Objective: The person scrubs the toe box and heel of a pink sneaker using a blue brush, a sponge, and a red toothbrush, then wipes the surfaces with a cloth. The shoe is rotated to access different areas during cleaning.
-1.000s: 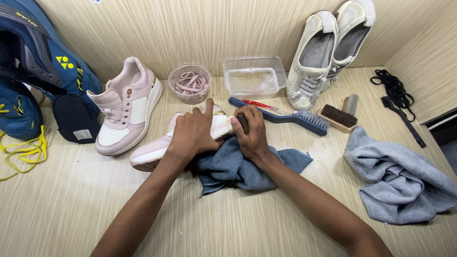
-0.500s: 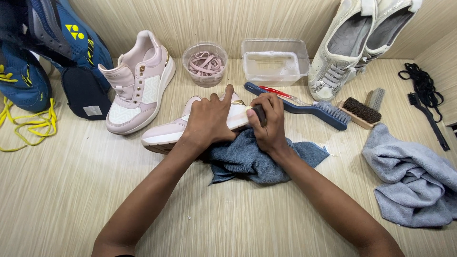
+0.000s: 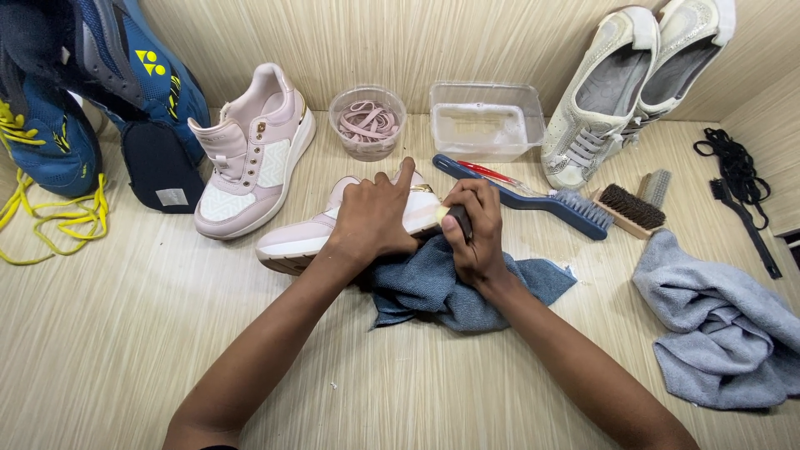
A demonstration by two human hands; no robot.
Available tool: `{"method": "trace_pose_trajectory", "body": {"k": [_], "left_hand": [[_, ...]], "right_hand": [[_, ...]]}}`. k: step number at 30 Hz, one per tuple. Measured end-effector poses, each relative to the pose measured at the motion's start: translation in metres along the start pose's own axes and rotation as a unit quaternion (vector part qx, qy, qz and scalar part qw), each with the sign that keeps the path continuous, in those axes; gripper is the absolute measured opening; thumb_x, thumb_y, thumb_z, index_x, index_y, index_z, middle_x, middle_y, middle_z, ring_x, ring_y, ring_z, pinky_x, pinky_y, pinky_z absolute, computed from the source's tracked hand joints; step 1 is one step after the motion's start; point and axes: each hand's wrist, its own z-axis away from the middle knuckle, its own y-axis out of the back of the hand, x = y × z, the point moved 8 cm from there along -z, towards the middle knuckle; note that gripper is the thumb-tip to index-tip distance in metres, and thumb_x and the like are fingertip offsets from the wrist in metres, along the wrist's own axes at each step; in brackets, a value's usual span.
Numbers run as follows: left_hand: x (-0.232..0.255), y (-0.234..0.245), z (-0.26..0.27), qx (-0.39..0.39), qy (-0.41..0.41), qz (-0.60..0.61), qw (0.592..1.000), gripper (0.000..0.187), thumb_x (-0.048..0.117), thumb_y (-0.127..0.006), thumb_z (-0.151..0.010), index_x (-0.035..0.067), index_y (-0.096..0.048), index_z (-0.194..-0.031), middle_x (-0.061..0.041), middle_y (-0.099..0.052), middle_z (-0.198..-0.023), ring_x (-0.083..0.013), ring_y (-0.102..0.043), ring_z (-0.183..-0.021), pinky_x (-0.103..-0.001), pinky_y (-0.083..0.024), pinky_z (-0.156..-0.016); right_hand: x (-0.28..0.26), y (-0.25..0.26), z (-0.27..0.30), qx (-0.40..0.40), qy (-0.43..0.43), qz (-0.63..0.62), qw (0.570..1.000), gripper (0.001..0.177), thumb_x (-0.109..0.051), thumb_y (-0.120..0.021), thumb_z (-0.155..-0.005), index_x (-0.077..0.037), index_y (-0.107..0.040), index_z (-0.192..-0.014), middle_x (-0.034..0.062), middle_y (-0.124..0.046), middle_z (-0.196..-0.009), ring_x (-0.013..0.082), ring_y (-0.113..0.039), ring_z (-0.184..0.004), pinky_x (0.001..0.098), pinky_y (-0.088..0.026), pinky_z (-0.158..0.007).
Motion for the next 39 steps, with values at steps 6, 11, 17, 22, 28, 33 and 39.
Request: {"method": "trace_pose_trajectory", "body": {"k": [6, 11, 17, 22, 28, 33, 39], "left_hand": [[-0.004, 0.0, -0.001, 0.005, 0.003, 0.021, 1.0, 0.116, 0.052, -0.081, -0.059, 0.001, -0.038, -0.154, -0.022, -0.072, -0.085, -0.0441, -0.077, -0.079, -0.052, -0.06, -0.066], [-0.003, -0.003, -0.001, 0.012, 0.006, 0.022, 1.0, 0.118, 0.056, -0.084, -0.059, 0.003, -0.037, -0.154, -0.021, -0.071, -0.085, -0.0433, -0.077, -0.08, -0.052, -0.061, -0.067], [-0.004, 0.0, 0.0, 0.009, 0.0, 0.035, 0.999, 0.111, 0.045, -0.081, -0.061, 0.0, -0.037, -0.153, -0.021, -0.071, -0.083, -0.0432, -0.077, -0.077, -0.052, -0.061, -0.064], [-0.001, -0.001, 0.001, 0.02, 0.002, 0.027, 0.999, 0.112, 0.048, -0.081, -0.06, 0.0, -0.038, -0.152, -0.021, -0.07, -0.083, -0.0423, -0.077, -0.076, -0.051, -0.06, -0.064], [-0.005, 0.001, 0.002, 0.017, 0.011, 0.023, 1.0, 0.11, 0.043, -0.079, -0.058, 0.001, -0.038, -0.152, -0.02, -0.071, -0.083, -0.0416, -0.077, -0.076, -0.049, -0.06, -0.065], [-0.003, -0.002, 0.001, 0.012, 0.015, 0.028, 0.999, 0.11, 0.044, -0.079, -0.06, 0.001, -0.038, -0.152, -0.021, -0.071, -0.083, -0.0423, -0.077, -0.077, -0.05, -0.06, -0.065], [-0.006, -0.004, -0.002, 0.023, 0.012, 0.031, 0.999, 0.116, 0.051, -0.083, -0.058, 0.002, -0.037, -0.152, -0.021, -0.071, -0.084, -0.0418, -0.077, -0.077, -0.05, -0.061, -0.067]], "right_hand": [[0.009, 0.0, -0.005, -0.007, -0.055, 0.011, 0.998, 0.043, -0.047, -0.047, -0.106, -0.008, -0.062, -0.101, 0.014, -0.055, -0.102, 0.0376, -0.06, -0.095, 0.0485, -0.043, -0.091], [0.024, 0.003, -0.002, 0.002, -0.101, 0.075, 0.992, 0.038, -0.045, -0.053, -0.106, -0.009, -0.063, -0.102, 0.0127, -0.054, -0.104, 0.0381, -0.059, -0.097, 0.0508, -0.043, -0.094], [-0.012, -0.002, -0.004, -0.01, 0.013, 0.135, 0.991, 0.039, -0.05, -0.062, -0.098, -0.01, -0.066, -0.099, 0.011, -0.054, -0.107, 0.0357, -0.052, -0.104, 0.0515, -0.04, -0.094], [0.005, 0.003, 0.003, -0.003, -0.036, 0.082, 0.996, 0.039, -0.048, -0.056, -0.102, -0.011, -0.065, -0.102, 0.0112, -0.053, -0.107, 0.0364, -0.055, -0.101, 0.0494, -0.042, -0.092], [0.005, 0.002, -0.001, -0.007, -0.043, 0.08, 0.996, 0.044, -0.05, -0.05, -0.102, -0.009, -0.065, -0.102, 0.0121, -0.052, -0.106, 0.0353, -0.056, -0.101, 0.0506, -0.041, -0.093], [-0.003, -0.001, 0.004, -0.032, 0.001, 0.048, 0.998, 0.041, -0.051, -0.055, -0.098, -0.012, -0.066, -0.104, 0.0095, -0.053, -0.108, 0.0334, -0.054, -0.105, 0.0495, -0.04, -0.096], [0.02, 0.003, -0.002, -0.019, -0.081, 0.06, 0.995, 0.043, -0.047, -0.051, -0.105, -0.006, -0.065, -0.103, 0.0135, -0.054, -0.102, 0.0384, -0.061, -0.101, 0.0504, -0.042, -0.095]]}}
